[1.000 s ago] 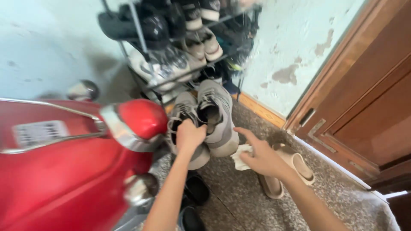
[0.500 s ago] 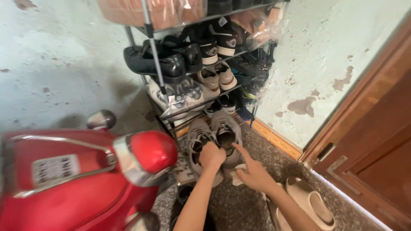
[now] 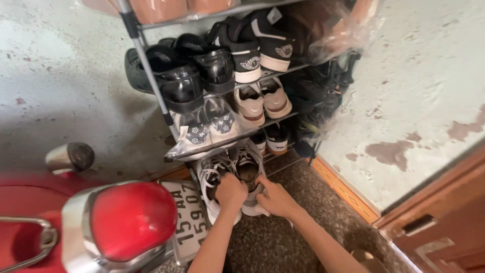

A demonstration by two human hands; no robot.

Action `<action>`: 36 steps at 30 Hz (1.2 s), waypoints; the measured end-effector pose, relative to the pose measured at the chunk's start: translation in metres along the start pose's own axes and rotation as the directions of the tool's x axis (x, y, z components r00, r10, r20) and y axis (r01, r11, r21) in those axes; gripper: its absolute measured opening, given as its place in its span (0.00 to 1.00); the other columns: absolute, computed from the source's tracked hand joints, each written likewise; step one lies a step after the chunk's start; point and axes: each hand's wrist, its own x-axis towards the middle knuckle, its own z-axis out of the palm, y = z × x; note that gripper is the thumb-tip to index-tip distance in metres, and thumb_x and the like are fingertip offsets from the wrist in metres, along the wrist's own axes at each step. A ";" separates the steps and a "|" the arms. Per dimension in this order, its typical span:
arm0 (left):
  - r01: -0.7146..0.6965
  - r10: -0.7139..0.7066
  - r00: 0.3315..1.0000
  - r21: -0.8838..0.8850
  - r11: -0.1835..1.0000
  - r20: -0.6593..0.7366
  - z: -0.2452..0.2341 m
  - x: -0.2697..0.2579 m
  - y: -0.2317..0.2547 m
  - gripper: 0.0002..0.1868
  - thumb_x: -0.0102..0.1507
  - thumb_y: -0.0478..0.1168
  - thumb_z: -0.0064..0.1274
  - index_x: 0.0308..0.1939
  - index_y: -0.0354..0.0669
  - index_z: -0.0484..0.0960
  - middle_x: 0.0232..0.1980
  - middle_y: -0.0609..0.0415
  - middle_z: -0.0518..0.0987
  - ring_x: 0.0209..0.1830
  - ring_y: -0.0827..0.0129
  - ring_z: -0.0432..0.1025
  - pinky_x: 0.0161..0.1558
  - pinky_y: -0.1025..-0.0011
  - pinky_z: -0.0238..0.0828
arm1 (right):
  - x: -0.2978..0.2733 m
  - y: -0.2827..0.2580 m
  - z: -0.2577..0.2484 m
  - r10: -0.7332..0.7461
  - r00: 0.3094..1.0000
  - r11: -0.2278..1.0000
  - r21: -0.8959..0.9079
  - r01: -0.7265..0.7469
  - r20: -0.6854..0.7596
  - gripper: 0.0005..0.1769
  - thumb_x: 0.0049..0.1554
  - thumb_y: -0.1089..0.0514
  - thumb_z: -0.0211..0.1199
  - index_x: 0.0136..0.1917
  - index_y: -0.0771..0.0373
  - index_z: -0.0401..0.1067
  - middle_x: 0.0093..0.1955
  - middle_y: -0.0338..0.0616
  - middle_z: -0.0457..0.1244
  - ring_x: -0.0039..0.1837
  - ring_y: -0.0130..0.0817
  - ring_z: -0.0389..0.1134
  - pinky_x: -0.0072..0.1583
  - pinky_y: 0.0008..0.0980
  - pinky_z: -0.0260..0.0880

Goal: Wiping shoes with a tissue and organizing them on a shoe rack

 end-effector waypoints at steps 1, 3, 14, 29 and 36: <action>0.012 -0.012 1.000 0.003 1.000 0.000 0.005 0.006 -0.003 0.23 0.67 0.49 0.54 0.55 0.32 0.72 0.53 0.40 0.76 0.36 0.55 0.77 0.31 0.61 0.79 | 0.004 -0.005 -0.001 -0.003 1.000 1.000 0.006 0.003 0.011 0.18 0.58 0.59 0.55 0.61 0.62 0.63 0.31 0.45 0.60 0.29 0.37 0.57 0.36 0.45 0.57; -0.027 0.029 0.990 0.015 1.000 -0.138 0.013 0.015 -0.012 0.25 0.67 0.49 0.55 0.55 0.29 0.73 0.56 0.37 0.76 0.36 0.53 0.79 0.32 0.60 0.81 | 0.010 -0.017 -0.002 0.107 0.992 0.992 0.056 -0.110 0.060 0.17 0.57 0.60 0.53 0.59 0.63 0.64 0.27 0.51 0.59 0.27 0.41 0.56 0.36 0.44 0.57; 0.021 -0.054 0.982 -0.178 0.984 -0.180 0.017 0.056 -0.069 0.23 0.69 0.54 0.44 0.44 0.35 0.83 0.46 0.33 0.82 0.47 0.39 0.76 0.47 0.48 0.74 | 0.028 -0.021 0.013 -0.073 0.994 0.996 -0.037 0.077 0.085 0.15 0.54 0.60 0.55 0.56 0.62 0.69 0.23 0.50 0.56 0.25 0.42 0.54 0.34 0.45 0.54; -0.059 0.316 0.807 0.464 0.884 -0.499 0.021 0.098 -0.067 0.04 0.63 0.32 0.52 0.35 0.34 0.81 0.32 0.43 0.84 0.28 0.55 0.81 0.28 0.62 0.80 | 0.003 0.067 -0.024 -0.101 0.993 0.954 0.290 0.079 0.060 0.13 0.54 0.63 0.52 0.52 0.64 0.71 0.23 0.43 0.55 0.26 0.28 0.51 0.34 0.35 0.53; -0.102 0.296 0.857 0.424 0.900 -0.422 0.059 0.120 -0.053 0.19 0.63 0.34 0.52 0.56 0.26 0.75 0.29 0.44 0.84 0.26 0.55 0.81 0.27 0.63 0.80 | 0.049 0.100 0.016 -0.145 0.989 0.944 0.303 0.131 0.024 0.11 0.56 0.64 0.53 0.52 0.65 0.70 0.29 0.39 0.58 0.28 0.28 0.53 0.33 0.35 0.56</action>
